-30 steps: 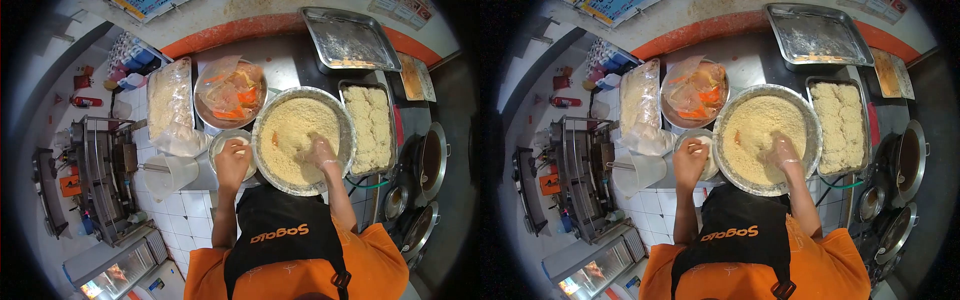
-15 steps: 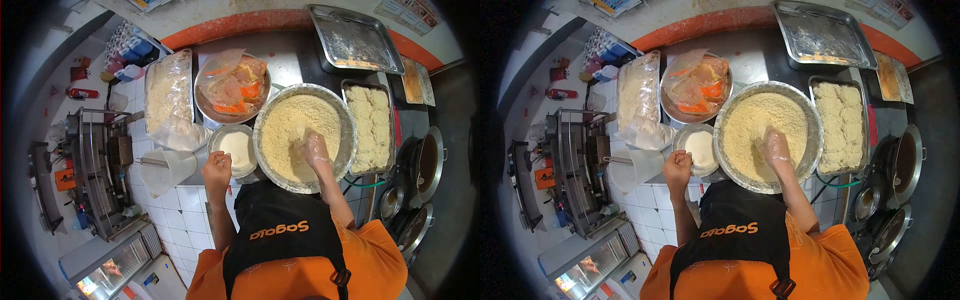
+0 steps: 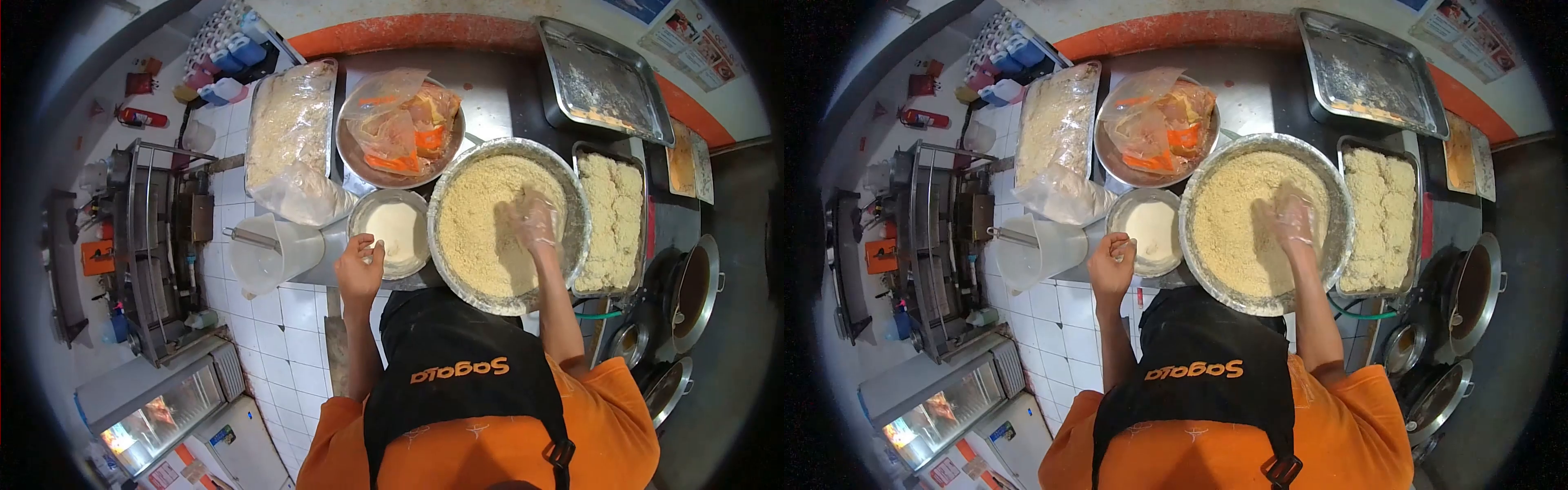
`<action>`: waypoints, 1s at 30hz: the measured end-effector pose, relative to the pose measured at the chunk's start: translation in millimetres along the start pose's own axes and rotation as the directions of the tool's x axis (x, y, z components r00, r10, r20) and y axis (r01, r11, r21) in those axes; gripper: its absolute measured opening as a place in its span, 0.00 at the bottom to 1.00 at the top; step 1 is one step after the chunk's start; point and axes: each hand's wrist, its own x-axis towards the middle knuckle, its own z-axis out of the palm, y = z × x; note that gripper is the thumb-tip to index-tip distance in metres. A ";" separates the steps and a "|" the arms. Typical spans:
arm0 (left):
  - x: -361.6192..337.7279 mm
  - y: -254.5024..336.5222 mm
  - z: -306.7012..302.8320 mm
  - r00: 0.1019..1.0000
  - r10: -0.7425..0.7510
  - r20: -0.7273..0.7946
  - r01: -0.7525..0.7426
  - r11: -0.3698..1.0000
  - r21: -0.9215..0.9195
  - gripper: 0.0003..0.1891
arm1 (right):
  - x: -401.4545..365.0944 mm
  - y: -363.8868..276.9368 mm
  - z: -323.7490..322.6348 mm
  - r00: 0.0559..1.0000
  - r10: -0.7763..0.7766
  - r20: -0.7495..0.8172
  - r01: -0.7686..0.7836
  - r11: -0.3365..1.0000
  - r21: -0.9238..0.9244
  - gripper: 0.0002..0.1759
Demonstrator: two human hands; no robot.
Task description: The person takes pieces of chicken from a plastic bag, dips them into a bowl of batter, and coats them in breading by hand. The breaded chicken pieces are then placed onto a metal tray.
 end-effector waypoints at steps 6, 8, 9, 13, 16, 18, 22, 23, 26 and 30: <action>-0.1 2.6 3.6 0.999 0.035 0.032 -0.037 0.998 0.047 0.14 | 4.3 -4.7 9.1 0.994 -0.107 0.002 0.097 0.907 0.410 0.28; -1.7 4.7 1.6 1.000 0.008 0.022 -0.008 1.000 0.012 0.14 | -3.7 -2.8 -7.5 0.994 -0.108 0.006 0.091 0.861 0.501 0.29; -2.0 4.9 0.8 1.000 0.019 0.021 -0.019 1.000 0.024 0.14 | -7.9 -2.2 -15.9 0.995 -0.101 0.011 0.076 0.804 0.590 0.30; -0.9 2.7 0.5 0.998 0.042 0.046 -0.044 0.998 0.045 0.15 | -23.6 -7.8 -45.9 0.960 -0.136 -0.247 0.185 0.964 0.190 0.30; 0.8 9.5 2.3 0.997 0.017 0.075 -0.021 0.998 0.060 0.15 | -39.7 -10.5 -32.3 0.904 -0.390 -0.177 0.426 0.861 0.277 0.27; 0.8 9.3 0.1 0.997 0.018 0.078 -0.021 0.999 0.039 0.15 | -48.0 -7.8 -27.4 0.960 -0.273 -0.057 0.277 0.908 0.314 0.39; 0.3 5.0 -2.7 0.998 -0.010 0.060 0.008 0.999 0.041 0.15 | -67.8 -1.4 -7.1 0.993 -0.116 0.035 0.120 0.925 -0.359 0.53; 1.0 4.2 -2.5 0.998 -0.008 0.069 0.005 0.999 0.044 0.15 | -64.5 -0.6 6.4 0.996 -0.007 0.084 0.031 0.958 -0.286 0.49; 0.5 2.3 -2.0 0.995 0.012 0.095 -0.017 0.999 0.051 0.15 | -49.3 39.1 49.1 0.995 0.055 0.079 -0.048 0.996 -0.077 0.35; 0.4 9.0 -5.3 0.996 0.026 0.087 -0.030 0.999 0.045 0.14 | -65.0 10.9 5.8 0.981 -0.192 0.023 0.185 0.968 0.168 0.28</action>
